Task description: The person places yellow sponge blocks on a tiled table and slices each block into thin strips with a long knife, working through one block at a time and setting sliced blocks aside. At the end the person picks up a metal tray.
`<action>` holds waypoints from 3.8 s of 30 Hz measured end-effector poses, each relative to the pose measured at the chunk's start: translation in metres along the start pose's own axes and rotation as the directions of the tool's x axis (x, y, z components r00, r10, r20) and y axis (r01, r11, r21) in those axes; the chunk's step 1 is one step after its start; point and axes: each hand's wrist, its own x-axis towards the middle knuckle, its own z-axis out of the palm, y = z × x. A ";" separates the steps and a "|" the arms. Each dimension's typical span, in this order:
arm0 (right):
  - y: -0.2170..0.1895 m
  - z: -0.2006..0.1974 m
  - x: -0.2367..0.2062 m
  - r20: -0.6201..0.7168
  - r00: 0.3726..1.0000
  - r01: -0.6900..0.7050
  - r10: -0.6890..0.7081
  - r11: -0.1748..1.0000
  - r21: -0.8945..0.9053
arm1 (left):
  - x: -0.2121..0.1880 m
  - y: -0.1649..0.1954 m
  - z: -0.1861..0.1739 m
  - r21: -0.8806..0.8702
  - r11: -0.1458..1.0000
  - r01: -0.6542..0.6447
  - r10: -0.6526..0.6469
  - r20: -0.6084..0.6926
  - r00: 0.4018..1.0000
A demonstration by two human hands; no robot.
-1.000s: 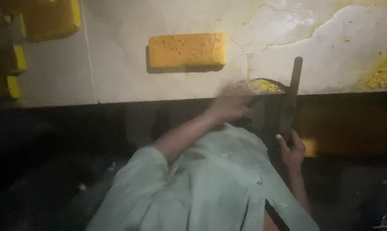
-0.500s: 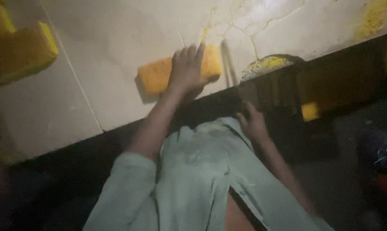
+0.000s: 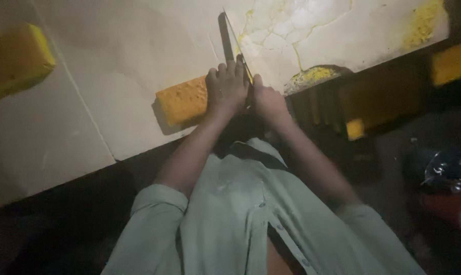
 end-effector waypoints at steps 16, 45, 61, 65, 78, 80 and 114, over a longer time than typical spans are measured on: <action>0.058 0.082 -0.039 -0.142 0.989 0.007 0.031 0.965 0.263 | 0.007 0.013 0.008 0.066 0.969 -0.238 0.229 0.123 0.966; 0.044 0.032 -0.097 0.392 0.884 -0.375 0.255 0.887 0.269 | 0.007 -0.018 0.010 0.001 0.997 0.073 -0.073 0.114 0.991; -0.011 -0.005 -0.072 0.151 0.983 0.088 -0.107 0.988 0.128 | 0.002 -0.029 0.007 -0.019 0.996 0.088 -0.083 0.195 0.977; 0.026 0.034 -0.097 0.265 0.964 -0.106 0.033 0.957 0.269 | 0.001 -0.029 0.013 -0.038 0.996 0.079 -0.072 0.151 0.986; -0.028 0.016 0.006 0.177 0.964 -0.253 0.197 0.881 0.400 | -0.014 -0.038 0.011 0.199 0.979 0.039 -0.041 0.010 0.999; -0.017 0.015 -0.043 0.199 0.949 -0.306 0.244 0.866 0.395 | -0.013 -0.038 0.013 0.061 0.995 0.079 -0.084 0.070 0.994; -0.020 0.052 0.028 0.133 0.987 0.079 -0.087 0.995 0.064 | -0.025 -0.053 0.011 0.177 0.983 0.044 -0.057 0.070 0.996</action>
